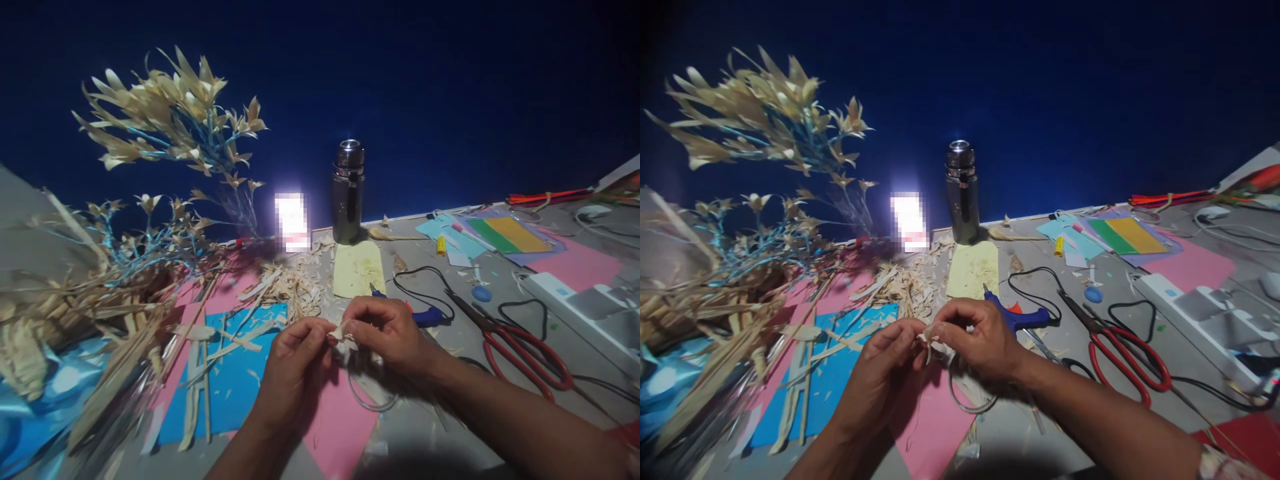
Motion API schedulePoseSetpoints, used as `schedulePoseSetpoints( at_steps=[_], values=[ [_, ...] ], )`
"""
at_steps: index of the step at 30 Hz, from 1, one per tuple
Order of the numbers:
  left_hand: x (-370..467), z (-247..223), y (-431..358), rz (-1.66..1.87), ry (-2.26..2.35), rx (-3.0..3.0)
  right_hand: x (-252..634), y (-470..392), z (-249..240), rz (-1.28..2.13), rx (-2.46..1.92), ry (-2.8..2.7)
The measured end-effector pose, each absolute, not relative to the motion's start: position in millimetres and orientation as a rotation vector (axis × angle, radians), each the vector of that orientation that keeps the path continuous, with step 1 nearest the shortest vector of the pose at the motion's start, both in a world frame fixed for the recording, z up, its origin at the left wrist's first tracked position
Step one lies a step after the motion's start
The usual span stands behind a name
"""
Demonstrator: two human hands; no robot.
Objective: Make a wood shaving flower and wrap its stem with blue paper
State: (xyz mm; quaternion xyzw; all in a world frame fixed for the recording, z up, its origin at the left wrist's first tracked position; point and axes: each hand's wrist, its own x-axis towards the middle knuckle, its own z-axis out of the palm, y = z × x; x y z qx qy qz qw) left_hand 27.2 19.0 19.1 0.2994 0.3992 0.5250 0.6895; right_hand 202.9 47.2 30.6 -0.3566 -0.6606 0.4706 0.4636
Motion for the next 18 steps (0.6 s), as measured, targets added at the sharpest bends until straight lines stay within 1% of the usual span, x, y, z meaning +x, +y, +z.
schedulePoseSetpoints(
  at_steps=[10,18],
  values=[
    [29,24,14,1.101,0.869,0.562,200,45,22,0.385,-0.52,-1.873],
    [23,26,16,1.096,0.81,0.577,208,46,19,0.175,-0.473,-2.019]
  ],
)
